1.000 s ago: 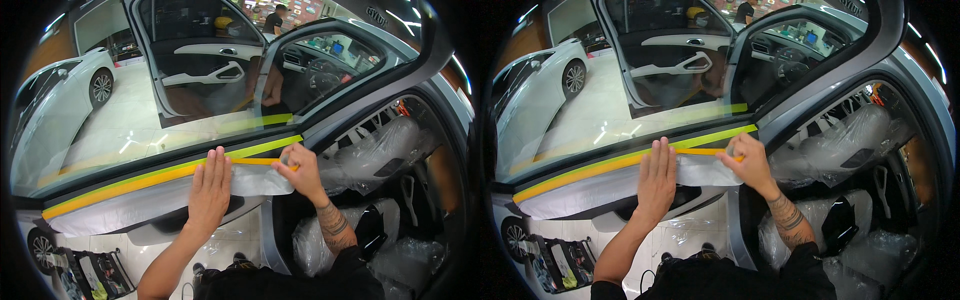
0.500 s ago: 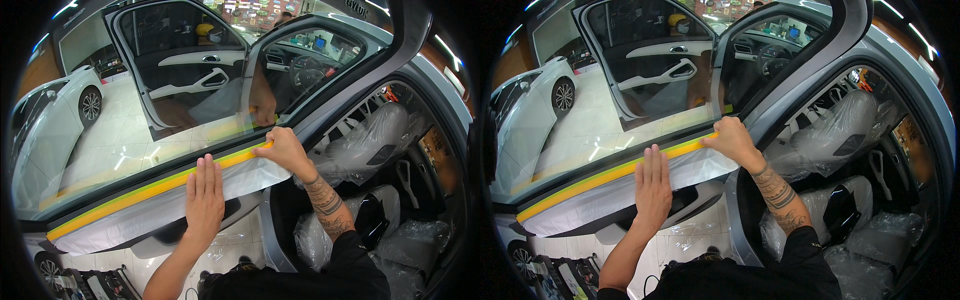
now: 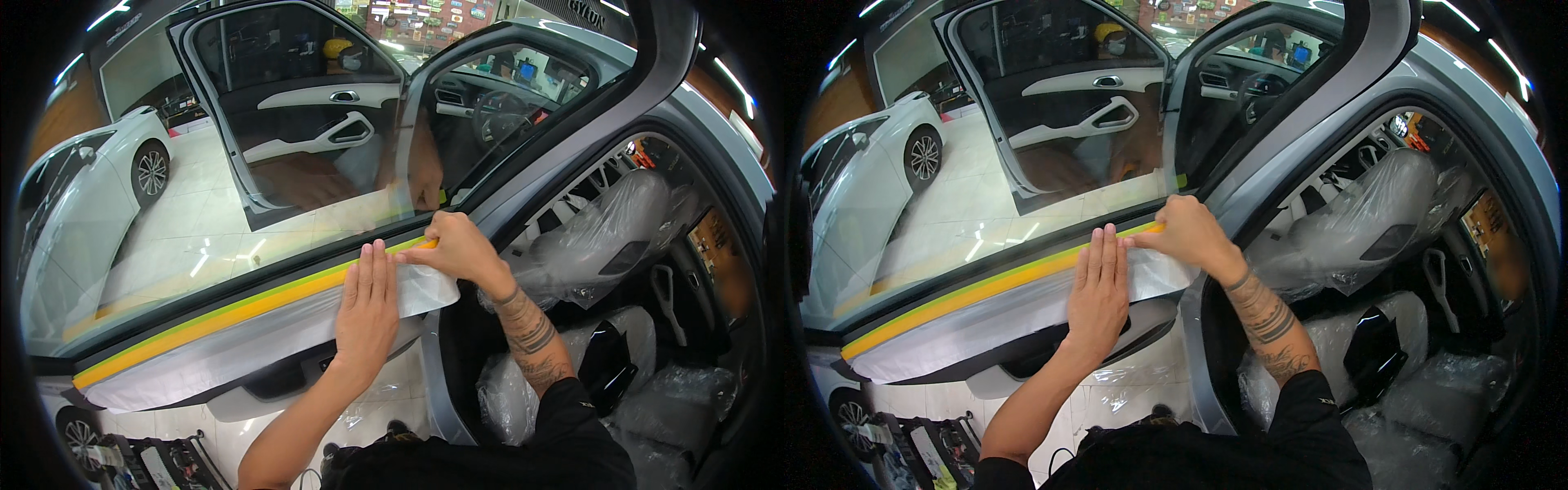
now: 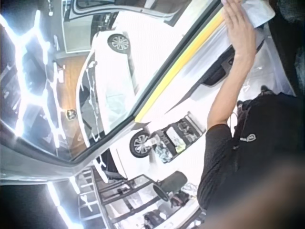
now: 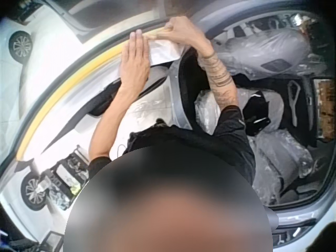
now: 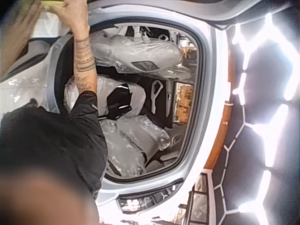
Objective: The person applies protective film to the interior door panel of a car. They use masking tape to mark the edges and a plastic squeegee to smooth the film, ensuring it adheres without bubbles. The person also uses a utility knife to trim the film along the door's contours.
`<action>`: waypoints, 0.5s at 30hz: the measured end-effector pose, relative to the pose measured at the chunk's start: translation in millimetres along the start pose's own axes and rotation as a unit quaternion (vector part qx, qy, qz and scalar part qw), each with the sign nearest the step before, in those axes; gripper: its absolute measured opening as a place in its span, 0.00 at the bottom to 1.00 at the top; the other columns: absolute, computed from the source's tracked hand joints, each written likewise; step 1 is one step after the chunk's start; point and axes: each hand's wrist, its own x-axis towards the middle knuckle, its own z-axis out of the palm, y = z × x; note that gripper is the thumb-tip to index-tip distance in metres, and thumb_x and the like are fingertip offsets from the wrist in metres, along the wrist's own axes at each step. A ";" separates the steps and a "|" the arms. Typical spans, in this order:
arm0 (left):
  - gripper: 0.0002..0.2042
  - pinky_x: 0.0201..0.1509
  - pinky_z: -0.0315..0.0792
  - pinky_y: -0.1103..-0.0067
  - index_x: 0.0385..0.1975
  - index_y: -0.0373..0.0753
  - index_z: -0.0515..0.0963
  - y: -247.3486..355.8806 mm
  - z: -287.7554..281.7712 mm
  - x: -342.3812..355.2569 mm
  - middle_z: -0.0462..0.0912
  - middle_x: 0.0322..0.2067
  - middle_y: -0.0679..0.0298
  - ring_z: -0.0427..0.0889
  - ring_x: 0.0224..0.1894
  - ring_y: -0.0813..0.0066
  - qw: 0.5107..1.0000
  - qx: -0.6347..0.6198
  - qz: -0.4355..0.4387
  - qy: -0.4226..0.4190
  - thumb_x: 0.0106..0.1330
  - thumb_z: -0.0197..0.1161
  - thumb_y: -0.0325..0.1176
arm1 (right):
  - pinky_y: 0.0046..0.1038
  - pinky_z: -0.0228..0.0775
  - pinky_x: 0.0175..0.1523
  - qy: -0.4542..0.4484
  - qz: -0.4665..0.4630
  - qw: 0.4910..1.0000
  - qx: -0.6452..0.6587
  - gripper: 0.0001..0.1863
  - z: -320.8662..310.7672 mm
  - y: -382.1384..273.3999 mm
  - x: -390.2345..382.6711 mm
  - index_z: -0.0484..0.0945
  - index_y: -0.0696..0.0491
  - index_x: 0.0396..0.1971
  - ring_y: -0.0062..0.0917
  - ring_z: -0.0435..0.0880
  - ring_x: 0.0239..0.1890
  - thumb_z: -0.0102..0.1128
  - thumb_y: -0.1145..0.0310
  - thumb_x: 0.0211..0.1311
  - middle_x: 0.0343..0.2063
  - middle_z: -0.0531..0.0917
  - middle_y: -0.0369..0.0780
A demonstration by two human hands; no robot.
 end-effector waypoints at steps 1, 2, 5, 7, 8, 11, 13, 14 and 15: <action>0.29 0.74 0.50 0.65 0.66 0.26 0.59 1.0 1.7 0.2 0.54 0.70 0.47 0.53 0.73 0.53 1.000 -0.001 -0.001 0.005 0.64 0.50 0.30 | 0.34 0.65 0.24 -0.043 0.009 0.999 0.028 0.29 -7.7 6.4 -0.3 0.79 0.65 0.15 0.34 0.70 0.14 0.76 0.49 0.44 0.11 0.71 0.48; 0.29 0.74 0.50 0.65 0.66 0.26 0.59 1.1 2.5 -0.1 0.54 0.70 0.47 0.53 0.73 0.53 1.000 0.003 -0.005 -0.003 0.64 0.50 0.30 | 0.33 0.64 0.22 -0.085 0.018 0.995 0.058 0.30 -15.7 12.9 -1.2 0.79 0.64 0.13 0.32 0.67 0.11 0.75 0.48 0.45 0.08 0.68 0.48; 0.29 0.74 0.51 0.65 0.66 0.26 0.60 0.6 2.4 -2.1 0.54 0.70 0.46 0.53 0.73 0.52 1.000 0.000 0.002 0.010 0.64 0.51 0.30 | 0.27 0.61 0.23 -0.123 0.054 0.990 0.051 0.27 -36.4 32.1 -5.2 0.78 0.61 0.17 0.21 0.69 0.17 0.77 0.50 0.45 0.12 0.73 0.39; 0.29 0.73 0.51 0.64 0.65 0.26 0.60 0.8 1.7 -1.7 0.54 0.70 0.45 0.53 0.73 0.51 1.000 0.005 0.003 -0.001 0.64 0.52 0.29 | 0.25 0.60 0.23 -0.140 0.061 0.984 0.090 0.26 -45.6 42.2 -9.7 0.77 0.61 0.17 0.20 0.67 0.16 0.77 0.51 0.46 0.11 0.71 0.38; 0.29 0.73 0.52 0.64 0.65 0.26 0.60 1.6 1.7 -1.2 0.54 0.70 0.44 0.53 0.73 0.50 1.000 0.012 0.004 0.002 0.63 0.52 0.29 | 0.25 0.59 0.23 -0.141 0.038 0.985 0.088 0.26 -48.2 45.5 -12.8 0.77 0.61 0.16 0.19 0.66 0.16 0.76 0.52 0.47 0.11 0.70 0.38; 0.28 0.75 0.46 0.67 0.67 0.29 0.59 2.8 1.0 -0.4 0.54 0.71 0.47 0.52 0.74 0.55 0.998 0.057 -0.005 -0.024 0.67 0.48 0.31 | 0.24 0.60 0.24 -0.140 0.014 0.988 0.064 0.24 -50.4 47.5 -19.0 0.75 0.61 0.16 0.21 0.68 0.17 0.77 0.55 0.46 0.13 0.72 0.38; 0.28 0.75 0.46 0.67 0.67 0.29 0.59 2.9 -0.3 -1.7 0.53 0.71 0.47 0.51 0.74 0.54 0.998 0.058 0.002 -0.035 0.67 0.48 0.31 | 0.25 0.63 0.25 -0.074 -0.050 0.995 0.032 0.22 -46.2 41.1 -25.0 0.75 0.60 0.17 0.24 0.71 0.18 0.77 0.58 0.45 0.17 0.75 0.40; 0.28 0.75 0.46 0.67 0.67 0.29 0.59 3.0 -1.7 -4.3 0.53 0.71 0.47 0.51 0.74 0.54 0.997 0.056 0.002 -0.053 0.67 0.48 0.31 | 0.26 0.64 0.25 -0.016 -0.111 0.994 0.011 0.21 -41.3 35.7 -31.2 0.75 0.59 0.18 0.26 0.73 0.18 0.77 0.59 0.44 0.20 0.77 0.41; 0.28 0.75 0.45 0.66 0.67 0.29 0.59 2.9 -2.1 -5.3 0.53 0.71 0.47 0.51 0.74 0.54 0.997 0.061 0.007 -0.043 0.67 0.48 0.31 | 0.27 0.66 0.26 0.045 -0.166 0.985 -0.020 0.19 -36.8 30.7 -36.3 0.75 0.58 0.19 0.28 0.75 0.19 0.77 0.61 0.44 0.23 0.78 0.41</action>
